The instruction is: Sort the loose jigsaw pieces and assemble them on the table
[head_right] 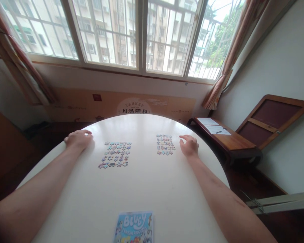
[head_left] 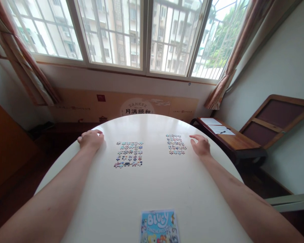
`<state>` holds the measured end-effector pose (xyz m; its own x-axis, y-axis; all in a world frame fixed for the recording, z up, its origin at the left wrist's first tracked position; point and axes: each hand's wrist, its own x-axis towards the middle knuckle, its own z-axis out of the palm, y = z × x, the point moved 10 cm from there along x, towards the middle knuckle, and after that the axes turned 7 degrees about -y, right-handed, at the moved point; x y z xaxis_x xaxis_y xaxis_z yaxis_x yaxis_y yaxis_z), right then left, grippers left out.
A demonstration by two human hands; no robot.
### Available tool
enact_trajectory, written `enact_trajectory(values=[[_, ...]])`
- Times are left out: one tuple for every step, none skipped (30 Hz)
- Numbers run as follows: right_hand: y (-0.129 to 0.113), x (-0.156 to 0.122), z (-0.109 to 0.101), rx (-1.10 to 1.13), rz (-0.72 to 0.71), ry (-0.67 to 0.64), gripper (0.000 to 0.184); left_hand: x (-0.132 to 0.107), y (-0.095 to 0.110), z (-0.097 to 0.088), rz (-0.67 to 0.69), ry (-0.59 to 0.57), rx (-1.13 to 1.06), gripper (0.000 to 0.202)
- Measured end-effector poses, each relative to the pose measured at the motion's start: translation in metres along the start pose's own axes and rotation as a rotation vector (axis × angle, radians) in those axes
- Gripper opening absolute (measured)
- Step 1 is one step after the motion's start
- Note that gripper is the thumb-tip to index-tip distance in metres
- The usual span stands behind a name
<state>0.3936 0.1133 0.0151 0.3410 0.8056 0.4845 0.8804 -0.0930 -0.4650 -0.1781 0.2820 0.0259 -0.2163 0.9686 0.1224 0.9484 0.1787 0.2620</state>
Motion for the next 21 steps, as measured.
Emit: enact_trajectory(values=[[-0.001, -0.001, -0.002, -0.007, 0.005, 0.013, 0.029, -0.002, 0.001, -0.003, 0.005, 0.017, -0.001, 0.035], [-0.003, -0.003, -0.004, -0.01, 0.006, 0.026, 0.028, -0.004, 0.001, -0.006, 0.011, 0.034, -0.002, 0.035], [-0.006, -0.004, -0.007, -0.01, 0.003, 0.041, 0.028, -0.006, 0.002, -0.008, 0.015, 0.051, -0.003, 0.035], [-0.009, -0.006, -0.01, -0.008, -0.003, 0.058, 0.028, -0.008, 0.003, -0.01, 0.019, 0.064, -0.003, 0.035], [-0.012, -0.007, -0.014, -0.003, -0.01, 0.078, 0.029, -0.01, 0.004, -0.012, 0.023, 0.075, -0.004, 0.034], [-0.016, -0.009, -0.018, 0.003, -0.019, 0.1, 0.029, -0.012, 0.005, -0.013, 0.028, 0.084, 0.0, 0.034], [-0.02, -0.011, -0.022, 0.011, -0.031, 0.123, 0.028, -0.013, 0.007, -0.014, 0.031, 0.091, 0.011, 0.035], [-0.026, -0.013, -0.026, 0.02, -0.046, 0.146, 0.028, -0.015, 0.008, -0.014, 0.033, 0.094, 0.024, 0.035], [-0.033, -0.015, -0.03, 0.031, -0.065, 0.166, 0.027, -0.016, 0.01, -0.013, 0.035, 0.094, 0.042, 0.035], [-0.041, -0.018, -0.035, 0.044, -0.085, 0.184, 0.026, -0.016, 0.012, -0.012, 0.037, 0.092, 0.066, 0.036], [-0.052, -0.02, -0.039, 0.061, -0.112, 0.194, 0.024, -0.016, 0.013, -0.011, 0.039, 0.088, 0.093, 0.036], [-0.066, -0.023, -0.044, 0.08, -0.143, 0.196, 0.022, -0.015, 0.014, -0.009, 0.042, 0.081, 0.118, 0.036], [-0.082, -0.027, -0.051, 0.101, -0.177, 0.196, 0.023, -0.014, 0.014, -0.006, 0.044, 0.071, 0.137, 0.037], [-0.103, -0.033, -0.059, 0.146, -0.235, 0.185, 0.027, -0.012, 0.014, -0.003, 0.046, 0.058, 0.152, 0.037], [-0.129, -0.042, -0.07, 0.291, -0.348, 0.152, 0.032, -0.01, 0.014, -0.001, 0.046, 0.043, 0.161, 0.038], [-0.157, -0.054, -0.083, 0.44, -0.448, 0.108, 0.037, -0.008, 0.013, 0.002, 0.045, 0.026, 0.162, 0.038], [-0.183, -0.068, -0.098, 0.577, -0.525, 0.064, 0.039, -0.006, 0.012, 0.004, 0.045, 0.011, 0.16, 0.038], [-0.212, -0.085, -0.114, 0.697, -0.615, -0.004, 0.041, -0.004, 0.011, 0.006, 0.044, 0.0, 0.159, 0.038], [-0.242, -0.105, -0.13, 0.802, -0.707, -0.085, 0.042, -0.004, 0.011, 0.006, 0.044, -0.008, 0.156, 0.037], [-0.269, -0.127, -0.145, 0.898, -0.8, -0.177, 0.045, -0.003, 0.011, 0.006, 0.044, -0.013, 0.154, 0.036], [-0.293, -0.149, -0.159, 0.977, -0.883, -0.268, 0.046, -0.004, 0.011, 0.006, 0.043, -0.018, 0.153, 0.035]])
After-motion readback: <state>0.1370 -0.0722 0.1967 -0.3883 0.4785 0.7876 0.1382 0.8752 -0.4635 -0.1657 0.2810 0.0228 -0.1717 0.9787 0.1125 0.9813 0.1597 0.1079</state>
